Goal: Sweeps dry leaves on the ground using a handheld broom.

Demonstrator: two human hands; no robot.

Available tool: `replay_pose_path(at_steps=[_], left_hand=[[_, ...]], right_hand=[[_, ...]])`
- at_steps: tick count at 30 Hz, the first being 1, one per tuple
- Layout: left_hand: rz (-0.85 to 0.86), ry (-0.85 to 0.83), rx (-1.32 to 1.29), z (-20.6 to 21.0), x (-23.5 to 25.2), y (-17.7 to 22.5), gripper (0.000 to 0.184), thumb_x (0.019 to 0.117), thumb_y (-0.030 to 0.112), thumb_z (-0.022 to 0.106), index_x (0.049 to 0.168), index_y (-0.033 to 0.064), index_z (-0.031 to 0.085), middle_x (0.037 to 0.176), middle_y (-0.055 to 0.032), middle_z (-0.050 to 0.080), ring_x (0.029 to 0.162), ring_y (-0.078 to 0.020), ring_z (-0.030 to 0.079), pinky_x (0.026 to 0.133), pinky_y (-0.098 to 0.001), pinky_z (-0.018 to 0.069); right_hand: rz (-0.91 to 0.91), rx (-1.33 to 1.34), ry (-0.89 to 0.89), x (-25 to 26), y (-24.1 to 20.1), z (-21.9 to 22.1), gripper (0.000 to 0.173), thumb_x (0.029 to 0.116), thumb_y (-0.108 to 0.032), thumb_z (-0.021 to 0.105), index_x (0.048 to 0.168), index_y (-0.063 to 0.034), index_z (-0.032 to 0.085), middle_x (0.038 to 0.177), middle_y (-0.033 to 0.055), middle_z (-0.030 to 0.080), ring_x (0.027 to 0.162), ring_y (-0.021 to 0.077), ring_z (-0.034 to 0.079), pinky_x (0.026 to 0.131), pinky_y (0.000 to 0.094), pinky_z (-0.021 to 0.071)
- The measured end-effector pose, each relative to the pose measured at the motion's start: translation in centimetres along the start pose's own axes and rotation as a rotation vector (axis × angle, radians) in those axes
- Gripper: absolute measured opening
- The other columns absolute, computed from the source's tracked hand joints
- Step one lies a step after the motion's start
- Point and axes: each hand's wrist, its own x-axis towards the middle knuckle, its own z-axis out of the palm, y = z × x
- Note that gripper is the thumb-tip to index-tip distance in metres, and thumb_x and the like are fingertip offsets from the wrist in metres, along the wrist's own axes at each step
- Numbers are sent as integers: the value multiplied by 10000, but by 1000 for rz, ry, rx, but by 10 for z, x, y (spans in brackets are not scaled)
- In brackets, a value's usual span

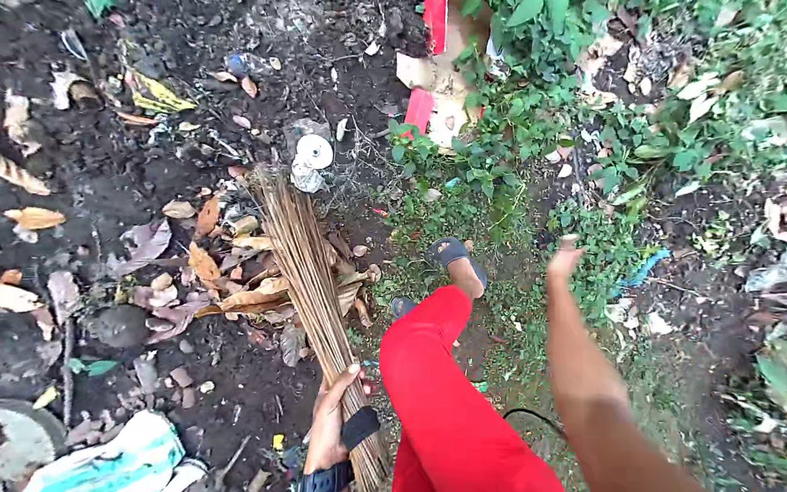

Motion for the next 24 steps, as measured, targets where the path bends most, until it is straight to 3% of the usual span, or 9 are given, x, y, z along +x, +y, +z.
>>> replay_pose_path(at_steps=[2,4,8,10,12,16,18,20,24], left_hand=[[10,-14,-31,6,1,-7,154,998,88,442,1141,51,483,720,-52,642,563,-125,653,528,-267,590],[9,-25,-12,9,4,-11,132,1020,101,416,1109,49,499,714,-51,646,548,-115,646,511,-252,581],[-1,34,-5,28,4,-16,171,1021,104,453,1163,19,494,712,-71,636,536,-129,639,488,-254,567],[43,41,-32,45,7,-13,249,1051,150,439,1273,35,444,726,-71,637,551,-130,653,493,-254,575],[144,91,2,71,14,-11,346,1088,201,413,1393,40,390,797,-68,675,621,-112,689,554,-247,604],[234,95,346,133,27,3,626,1095,338,331,1603,4,180,1477,-190,497,1266,-148,568,1066,-330,485],[183,13,524,157,28,7,586,1111,335,262,1556,-44,309,1558,-267,395,1427,-286,435,1189,-445,354],[111,-95,615,177,34,8,589,1102,372,219,1561,47,397,1598,-224,387,1467,-336,392,1202,-510,315],[60,116,420,207,47,4,451,1086,233,486,1485,22,476,1388,-214,582,1194,-291,593,952,-466,492]], right_hand=[[-87,79,15,-35,72,114,619,1101,-400,408,1466,98,451,1434,331,524,1350,386,523,1154,492,394],[157,253,-425,-31,103,133,663,1105,-513,286,1537,-24,402,1518,219,487,1390,310,488,1144,501,404],[351,770,-442,2,55,103,828,1028,-710,165,1640,-152,142,1641,170,314,1443,332,406,1123,534,386],[195,656,-542,-28,4,103,630,1111,-496,243,1579,-76,275,1514,191,485,1324,298,537,1062,459,457],[33,361,-922,-83,-35,98,496,1102,-262,382,1542,-38,337,1403,189,587,1238,270,610,1023,441,501],[-92,-30,-1594,-140,-77,90,952,808,50,698,1594,-9,165,1405,226,538,1213,227,604,1044,408,510],[-10,11,-1450,-116,-89,68,897,751,73,620,1562,-5,244,1237,194,620,987,209,669,868,399,579],[77,-11,-1219,-91,-100,30,731,849,-34,524,1537,-45,277,999,121,646,731,180,657,657,366,584],[119,-236,-975,-79,-84,-41,847,853,-61,744,1535,-9,244,1179,203,610,936,255,670,847,435,578]])
